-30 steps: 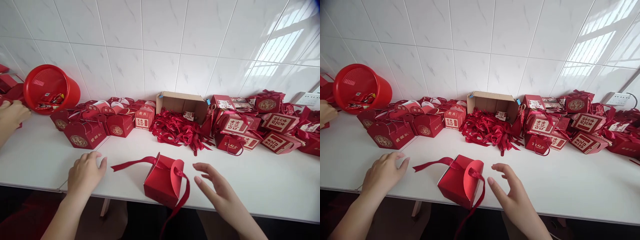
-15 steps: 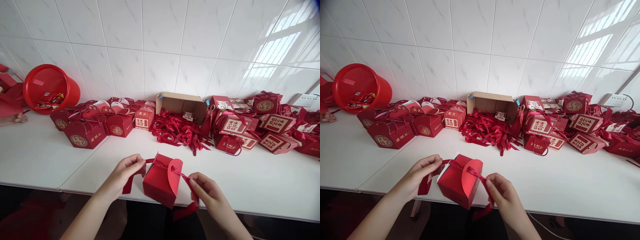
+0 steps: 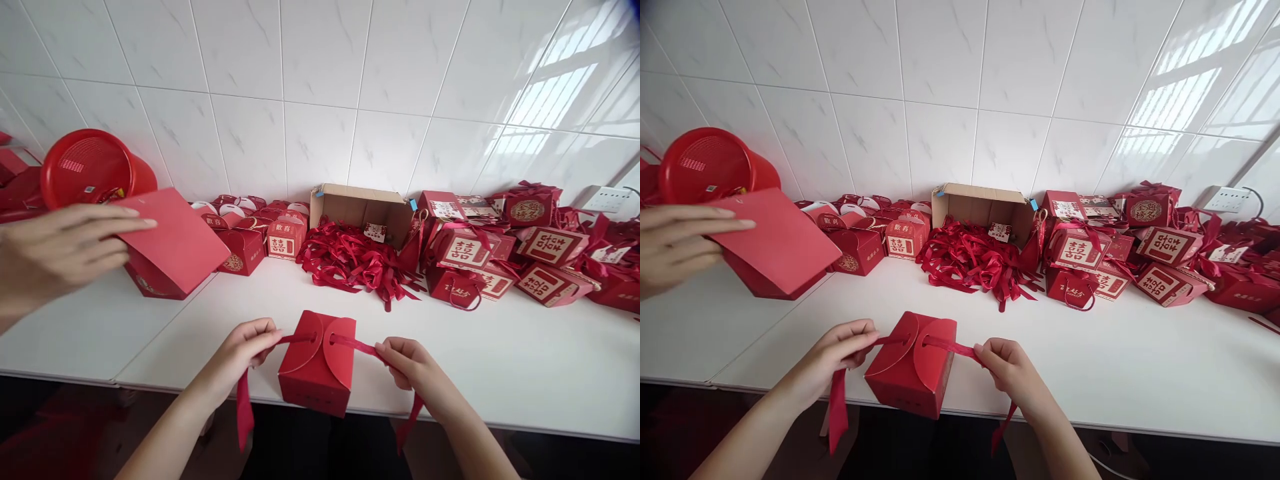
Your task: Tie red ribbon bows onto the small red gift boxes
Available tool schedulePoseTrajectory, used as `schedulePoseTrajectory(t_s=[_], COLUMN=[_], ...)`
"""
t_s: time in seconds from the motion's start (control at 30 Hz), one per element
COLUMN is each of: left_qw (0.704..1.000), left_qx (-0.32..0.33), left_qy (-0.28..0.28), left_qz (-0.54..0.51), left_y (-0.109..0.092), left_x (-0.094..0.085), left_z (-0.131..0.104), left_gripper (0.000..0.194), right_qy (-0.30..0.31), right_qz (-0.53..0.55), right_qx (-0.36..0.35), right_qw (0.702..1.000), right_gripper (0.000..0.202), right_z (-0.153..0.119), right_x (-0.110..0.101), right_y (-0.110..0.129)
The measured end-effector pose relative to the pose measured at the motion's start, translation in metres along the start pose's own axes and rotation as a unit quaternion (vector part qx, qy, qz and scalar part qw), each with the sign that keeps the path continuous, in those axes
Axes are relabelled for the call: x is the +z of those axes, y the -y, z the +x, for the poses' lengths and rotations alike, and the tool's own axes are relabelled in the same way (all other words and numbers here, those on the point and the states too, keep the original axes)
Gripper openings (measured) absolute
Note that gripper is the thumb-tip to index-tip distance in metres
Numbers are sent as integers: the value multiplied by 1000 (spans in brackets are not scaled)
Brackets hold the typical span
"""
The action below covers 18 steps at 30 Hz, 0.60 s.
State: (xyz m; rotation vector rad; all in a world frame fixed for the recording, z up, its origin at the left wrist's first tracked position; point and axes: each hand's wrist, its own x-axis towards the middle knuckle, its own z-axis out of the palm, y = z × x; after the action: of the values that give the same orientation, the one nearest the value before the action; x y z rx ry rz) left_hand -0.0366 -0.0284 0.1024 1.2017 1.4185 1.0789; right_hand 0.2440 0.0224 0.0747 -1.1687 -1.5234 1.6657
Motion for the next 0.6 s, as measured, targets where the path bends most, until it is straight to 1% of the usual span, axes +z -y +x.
schedulePoseTrajectory(t_s=[0.03, 0.07, 0.13, 0.17, 0.2, 0.23, 0.27, 0.3, 0.33, 0.37, 0.4, 0.43, 0.5, 0.57, 0.6], left_qw=[1000, 998, 987, 977, 968, 963, 963, 967, 971, 974, 976, 976, 977, 976, 975], left_qx=[10, 27, 71, 91, 102, 103, 98, 87, 74, 60, 45, 28, 0, 4, 21], left_qy=[-7, -24, -99, -138, -163, -170, -160, -137, -112, -92, -79, -67, -57, -76, -96], left_qz=[26, 52, 106, 133, 159, 179, 191, 195, 196, 197, 199, 203, 208, 205, 202], left_y=[5, 10, 18, 20, 22, 24, 25, 26, 27, 27, 27, 26, 26, 26, 27], left_x=[-1, -1, -3, -3, -2, 0, 2, 6, 10, 15, 19, 22, 26, 25, 23], left_z=[-2, -4, -13, -19, -26, -33, -41, -48, -54, -59, -63, -64, -64, -58, -55], left_gripper=[32, 29, 26, 26, 26, 26, 29, 34, 39, 43, 44, 44, 40, 38, 38], right_qy=[-36, -87, -211, -254, -268, -251, -204, -138, -73, -22, 10, 28, 34, 26, 21], right_qz=[-40, -71, -102, -106, -105, -93, -71, -43, -12, 17, 42, 61, 99, 150, 184], right_qx=[-26, -58, -125, -143, -146, -136, -112, -79, -43, -13, 9, 25, 41, 44, 38], right_qw=[998, 992, 964, 951, 946, 954, 970, 986, 996, 1000, 999, 997, 994, 987, 982], right_gripper=[41, 39, 39, 38, 37, 38, 41, 45, 49, 54, 60, 65, 72, 73, 70], right_z=[0, -1, -8, -14, -20, -27, -33, -37, -41, -43, -43, -42, -38, -34, -32], right_x=[0, 0, -1, -1, 0, 3, 8, 13, 20, 27, 34, 41, 51, 55, 56], right_y=[-3, -6, -12, -14, -17, -20, -22, -25, -27, -29, -30, -31, -30, -28, -27])
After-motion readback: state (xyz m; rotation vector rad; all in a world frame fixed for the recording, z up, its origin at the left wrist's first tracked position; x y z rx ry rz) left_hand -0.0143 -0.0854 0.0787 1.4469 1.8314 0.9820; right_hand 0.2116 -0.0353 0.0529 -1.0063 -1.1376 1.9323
